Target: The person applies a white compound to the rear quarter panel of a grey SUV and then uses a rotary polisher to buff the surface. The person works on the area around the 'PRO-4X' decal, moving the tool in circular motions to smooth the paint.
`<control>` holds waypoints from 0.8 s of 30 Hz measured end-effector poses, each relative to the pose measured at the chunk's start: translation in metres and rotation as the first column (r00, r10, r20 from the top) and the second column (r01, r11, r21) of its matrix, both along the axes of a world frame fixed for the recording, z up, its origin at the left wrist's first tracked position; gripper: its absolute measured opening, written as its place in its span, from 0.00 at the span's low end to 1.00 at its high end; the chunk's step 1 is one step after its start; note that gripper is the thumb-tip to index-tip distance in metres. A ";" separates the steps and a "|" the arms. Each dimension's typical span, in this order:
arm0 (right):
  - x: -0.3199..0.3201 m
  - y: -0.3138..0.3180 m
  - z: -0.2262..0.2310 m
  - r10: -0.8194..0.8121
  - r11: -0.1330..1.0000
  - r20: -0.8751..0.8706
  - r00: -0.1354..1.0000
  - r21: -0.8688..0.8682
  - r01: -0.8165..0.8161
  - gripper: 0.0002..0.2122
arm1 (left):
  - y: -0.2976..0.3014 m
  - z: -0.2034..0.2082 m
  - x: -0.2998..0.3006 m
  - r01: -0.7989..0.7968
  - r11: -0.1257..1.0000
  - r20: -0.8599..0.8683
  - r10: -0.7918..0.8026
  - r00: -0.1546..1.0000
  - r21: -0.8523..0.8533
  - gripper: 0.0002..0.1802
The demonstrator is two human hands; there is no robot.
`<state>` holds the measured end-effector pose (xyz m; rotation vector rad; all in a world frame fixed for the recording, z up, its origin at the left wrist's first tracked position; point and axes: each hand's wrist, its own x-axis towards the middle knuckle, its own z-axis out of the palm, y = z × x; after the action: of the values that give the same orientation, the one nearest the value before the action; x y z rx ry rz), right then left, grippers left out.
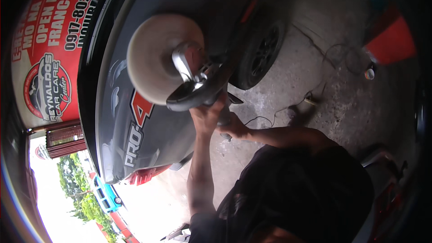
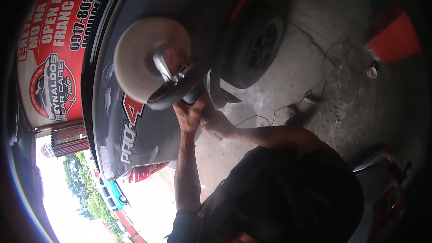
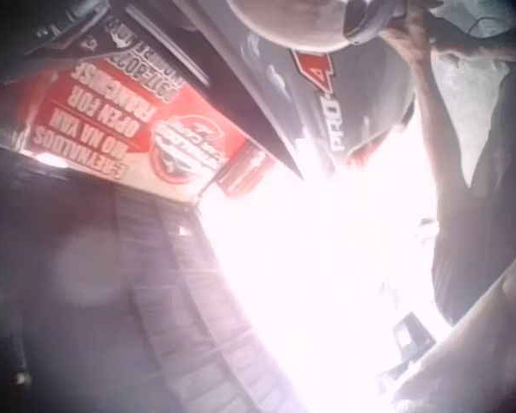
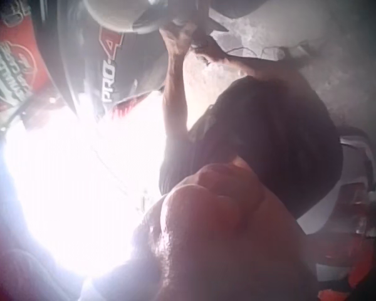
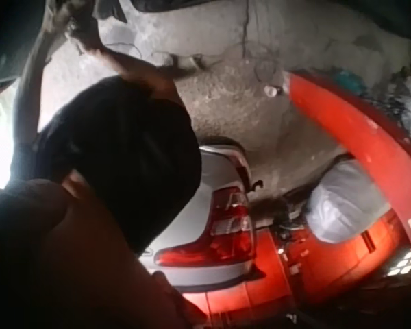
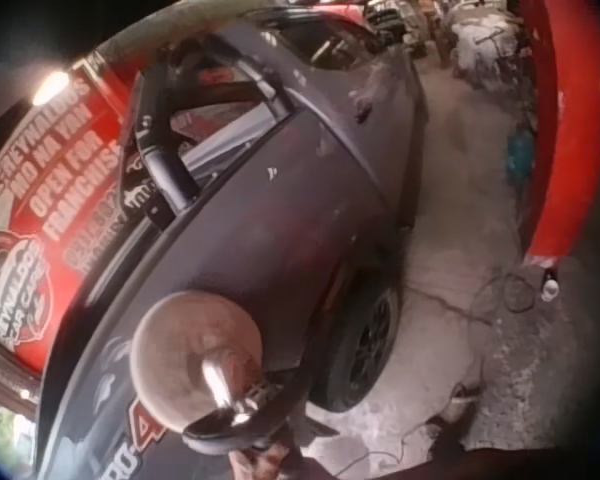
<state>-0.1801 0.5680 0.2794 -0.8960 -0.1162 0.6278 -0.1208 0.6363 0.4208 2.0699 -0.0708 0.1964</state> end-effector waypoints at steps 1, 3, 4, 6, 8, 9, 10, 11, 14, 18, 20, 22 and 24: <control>-0.010 0.004 -0.012 0.100 0.993 0.026 0.995 -0.074 -0.098 0.11 | 0.002 -0.008 -0.011 -0.018 0.999 0.190 0.008 0.982 0.049 0.17; -0.028 0.017 -0.037 0.176 0.984 0.207 0.962 -0.051 -0.169 0.14 | 0.016 -0.010 -0.047 -0.087 0.988 -0.041 0.093 0.995 0.131 0.17; -0.035 0.022 -0.040 0.198 0.980 0.145 0.969 -0.038 -0.194 0.16 | 0.027 -0.021 -0.057 -0.108 0.979 -0.094 0.126 0.988 0.174 0.21; -0.029 0.020 -0.032 0.164 0.986 0.103 0.981 -0.044 -0.160 0.16 | 0.033 -0.027 -0.052 -0.109 0.960 -0.083 0.134 0.987 0.258 0.25; -0.013 0.019 -0.018 0.090 0.996 0.065 0.994 0.004 -0.090 0.13 | 0.021 -0.024 -0.019 -0.007 0.835 0.246 -0.154 0.957 0.551 0.14; -0.003 0.020 -0.013 0.031 0.998 0.040 0.999 0.054 -0.033 0.11 | 0.002 -0.008 0.001 0.044 0.926 0.212 -0.132 0.968 0.376 0.15; 0.003 0.022 -0.007 -0.017 0.995 0.008 1.000 0.103 0.016 0.09 | -0.012 0.006 0.015 0.077 0.980 0.168 -0.109 0.980 0.185 0.16; 0.011 0.024 -0.002 -0.030 0.984 -0.017 0.999 0.177 0.033 0.10 | -0.006 0.006 0.021 0.052 0.972 0.074 -0.071 0.995 0.227 0.18; 0.014 0.040 -0.007 -0.119 0.966 -0.057 0.991 0.223 0.128 0.10 | -0.005 0.006 0.027 0.019 0.953 -0.043 -0.007 0.999 0.301 0.24; -0.033 0.045 -0.009 0.087 0.979 -0.119 0.989 0.192 -0.063 0.10 | 0.011 -0.002 -0.019 0.029 0.964 -0.110 0.000 0.994 0.266 0.20; -0.065 0.047 -0.019 0.100 0.989 -0.035 0.994 0.110 -0.096 0.19 | 0.031 -0.019 -0.054 0.053 0.886 0.038 -0.079 0.996 0.460 0.16; -0.078 0.052 -0.031 0.213 0.972 -0.022 0.977 0.105 -0.210 0.27 | 0.035 -0.019 -0.072 0.062 0.914 -0.090 -0.028 0.996 0.400 0.16; -0.069 0.045 -0.033 0.295 0.950 0.001 0.956 0.103 -0.293 0.26 | 0.036 -0.021 -0.074 0.073 0.910 -0.104 -0.033 0.994 0.407 0.16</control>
<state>-0.2495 0.6134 0.2462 -0.7808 -0.2709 0.8981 -0.1950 0.6727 0.3994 2.4919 -0.1185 0.0492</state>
